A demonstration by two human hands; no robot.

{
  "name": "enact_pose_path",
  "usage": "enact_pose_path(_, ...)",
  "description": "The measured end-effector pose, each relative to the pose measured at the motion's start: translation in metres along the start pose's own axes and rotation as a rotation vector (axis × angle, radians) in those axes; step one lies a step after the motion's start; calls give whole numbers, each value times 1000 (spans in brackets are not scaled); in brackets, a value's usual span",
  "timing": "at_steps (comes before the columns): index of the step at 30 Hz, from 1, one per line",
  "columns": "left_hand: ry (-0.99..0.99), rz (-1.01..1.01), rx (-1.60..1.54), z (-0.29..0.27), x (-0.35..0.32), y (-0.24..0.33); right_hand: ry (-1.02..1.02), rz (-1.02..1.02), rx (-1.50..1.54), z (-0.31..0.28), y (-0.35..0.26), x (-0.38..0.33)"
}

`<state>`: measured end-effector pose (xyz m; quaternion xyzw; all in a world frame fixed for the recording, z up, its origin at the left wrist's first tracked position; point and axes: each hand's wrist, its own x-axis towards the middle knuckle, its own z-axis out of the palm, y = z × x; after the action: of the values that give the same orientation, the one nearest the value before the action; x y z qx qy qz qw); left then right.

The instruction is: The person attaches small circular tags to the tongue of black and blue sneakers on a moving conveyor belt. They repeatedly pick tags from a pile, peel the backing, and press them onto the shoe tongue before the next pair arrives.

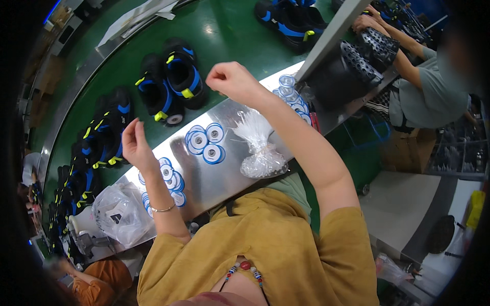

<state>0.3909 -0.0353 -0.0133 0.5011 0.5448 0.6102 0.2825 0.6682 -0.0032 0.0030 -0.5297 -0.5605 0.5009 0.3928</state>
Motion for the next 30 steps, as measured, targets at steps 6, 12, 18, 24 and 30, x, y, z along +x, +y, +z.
enact_pose_path(6,-38,4,122,9,-35,17,-81,-41,-436,-10,34,-62)
enact_pose_path(12,-117,24,107,25,-47,26,-185,-249,-977,32,35,-87)
enact_pose_path(18,-403,148,183,44,-92,29,-190,-256,-1084,33,50,-99)
enact_pose_path(24,-846,427,275,76,-132,32,-48,188,-70,-14,43,-99)
enact_pose_path(30,-998,579,359,103,-158,18,170,72,228,-18,37,-106)
